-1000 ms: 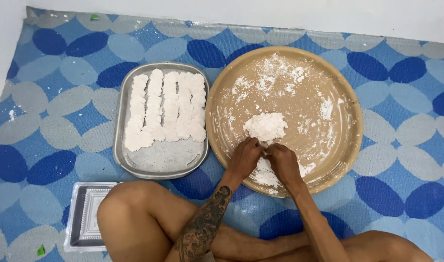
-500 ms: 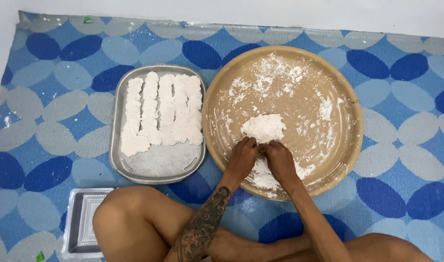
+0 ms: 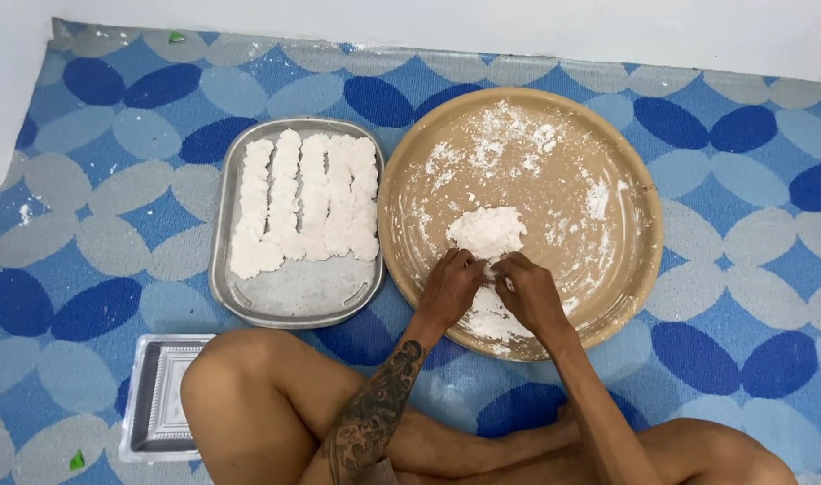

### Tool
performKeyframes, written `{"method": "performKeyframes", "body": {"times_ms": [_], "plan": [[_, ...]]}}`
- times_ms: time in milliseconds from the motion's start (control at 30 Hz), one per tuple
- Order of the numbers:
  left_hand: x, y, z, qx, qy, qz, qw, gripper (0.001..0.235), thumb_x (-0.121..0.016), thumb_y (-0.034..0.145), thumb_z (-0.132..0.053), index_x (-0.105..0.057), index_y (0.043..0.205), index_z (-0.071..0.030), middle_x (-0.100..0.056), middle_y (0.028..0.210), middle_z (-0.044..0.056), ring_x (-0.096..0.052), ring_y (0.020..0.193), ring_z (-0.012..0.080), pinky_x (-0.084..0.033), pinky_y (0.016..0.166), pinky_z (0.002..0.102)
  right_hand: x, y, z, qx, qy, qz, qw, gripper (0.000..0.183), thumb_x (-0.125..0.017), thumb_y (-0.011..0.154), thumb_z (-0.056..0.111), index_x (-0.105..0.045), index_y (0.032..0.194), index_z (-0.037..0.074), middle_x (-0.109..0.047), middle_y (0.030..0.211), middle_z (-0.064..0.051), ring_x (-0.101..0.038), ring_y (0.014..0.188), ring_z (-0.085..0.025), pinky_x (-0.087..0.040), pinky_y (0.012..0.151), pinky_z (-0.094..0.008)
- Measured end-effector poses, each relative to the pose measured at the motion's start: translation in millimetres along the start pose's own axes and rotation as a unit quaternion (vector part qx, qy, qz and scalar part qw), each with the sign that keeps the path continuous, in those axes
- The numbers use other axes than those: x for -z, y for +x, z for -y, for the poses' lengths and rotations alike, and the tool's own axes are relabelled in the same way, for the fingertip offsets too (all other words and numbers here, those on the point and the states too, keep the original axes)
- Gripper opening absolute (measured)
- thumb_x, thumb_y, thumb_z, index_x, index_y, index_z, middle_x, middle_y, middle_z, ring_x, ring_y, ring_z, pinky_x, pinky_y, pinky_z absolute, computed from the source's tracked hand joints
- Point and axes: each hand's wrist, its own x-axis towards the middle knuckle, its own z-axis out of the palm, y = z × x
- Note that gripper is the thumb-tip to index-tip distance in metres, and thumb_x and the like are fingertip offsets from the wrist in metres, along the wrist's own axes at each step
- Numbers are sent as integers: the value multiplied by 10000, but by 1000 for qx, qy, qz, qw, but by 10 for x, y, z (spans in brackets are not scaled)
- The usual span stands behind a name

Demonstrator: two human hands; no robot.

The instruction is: The person sits on a mat and repeatedly pinches small portions of white dough from a large pile on a round tray, shaping them into small pieces and placing them onto a rectangular metal tray. The person continues this process throughout the clip.

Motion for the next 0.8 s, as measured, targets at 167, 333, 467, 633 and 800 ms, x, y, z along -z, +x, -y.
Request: {"method": "performKeyframes", "body": {"times_ms": [167,333,467,633,800], "plan": [[-256,-77,203,0,28,-4,1000,110,-667,951,-183,-722,925,-92,-587,895,98,-601,890,306,-518,713,419,-66,41,28,5,0,20,1000,140,-703,877,3,-790,957,78,-738,929,-117,-756,860,-325,-626,720,-401],[-185,22,123,-4,28,-6,1000,102,-676,947,-179,-726,904,-101,-583,873,81,-599,864,281,-509,695,404,-180,92,-118,-11,8,2,1000,160,-711,850,-42,-802,893,81,-754,837,-98,-760,805,-312,-620,698,-393],[-304,77,158,-15,27,-20,999,175,-640,986,-196,-743,886,-96,-569,838,85,-588,810,270,-492,661,387,-191,87,-163,-24,32,-25,999,183,-708,867,-62,-813,921,78,-765,846,-113,-760,811,-310,-618,694,-372],[-365,77,232,13,17,-13,1000,221,-623,981,-197,-735,813,-108,-566,813,78,-573,793,274,-465,659,393,-267,49,-143,-1,7,-2,1000,144,-720,890,10,-804,987,74,-747,892,-110,-750,847,-300,-612,715,-376],[-263,149,151,2,23,-15,1000,291,-555,1014,-194,-739,808,-103,-568,811,81,-560,786,270,-451,648,388,-521,91,-349,31,-128,-3,991,119,-695,898,14,-786,965,53,-708,863,-124,-734,829,-295,-614,711,-384]]}}
